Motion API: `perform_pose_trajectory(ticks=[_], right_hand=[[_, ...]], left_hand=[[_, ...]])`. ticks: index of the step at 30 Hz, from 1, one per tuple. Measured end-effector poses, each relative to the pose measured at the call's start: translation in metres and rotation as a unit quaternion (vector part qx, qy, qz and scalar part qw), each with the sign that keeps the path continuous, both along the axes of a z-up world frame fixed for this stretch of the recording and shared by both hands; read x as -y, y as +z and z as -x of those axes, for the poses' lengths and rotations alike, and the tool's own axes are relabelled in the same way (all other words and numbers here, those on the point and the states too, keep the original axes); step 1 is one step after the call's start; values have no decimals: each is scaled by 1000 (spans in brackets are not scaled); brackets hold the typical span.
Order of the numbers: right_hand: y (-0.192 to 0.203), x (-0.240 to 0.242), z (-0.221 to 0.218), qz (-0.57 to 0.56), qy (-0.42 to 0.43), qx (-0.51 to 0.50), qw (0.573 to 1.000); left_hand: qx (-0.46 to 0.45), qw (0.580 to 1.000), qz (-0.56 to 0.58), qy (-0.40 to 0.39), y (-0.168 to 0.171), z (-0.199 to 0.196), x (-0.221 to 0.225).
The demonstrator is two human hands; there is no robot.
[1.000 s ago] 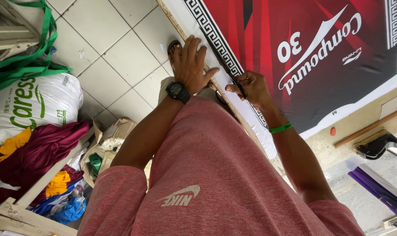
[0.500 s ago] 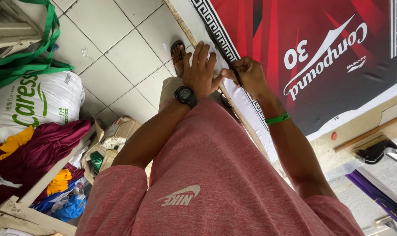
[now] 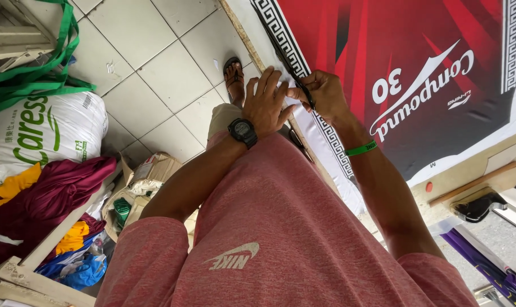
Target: A person cuts a fabric pattern, uses a calculator to determine measurements, writes notes, and then marks a new piece of fabric using a ruler and chalk.
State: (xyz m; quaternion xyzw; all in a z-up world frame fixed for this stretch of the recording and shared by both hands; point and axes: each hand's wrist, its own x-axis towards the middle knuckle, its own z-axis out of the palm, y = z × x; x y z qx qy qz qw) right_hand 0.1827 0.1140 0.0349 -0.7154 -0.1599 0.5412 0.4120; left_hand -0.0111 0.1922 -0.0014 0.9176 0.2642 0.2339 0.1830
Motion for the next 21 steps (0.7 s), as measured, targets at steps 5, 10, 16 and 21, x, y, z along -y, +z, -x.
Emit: perform_pose_trajectory(ticks=[5,10,16,21], right_hand=[[48,-26,10,51,1,-23,998],[64,-48,20,100,19,-37,994],[42,-65,17,75,-11,0,997],[69,-83,18,106,7,1,994]], left_hand=[[45,998,8,53,-9,2,-96],[-40,999,-1,-1,10,8,-192],[-48,998,8,-26,-3,11,-197],[-69,997,-10,-12,-5,7,-197]])
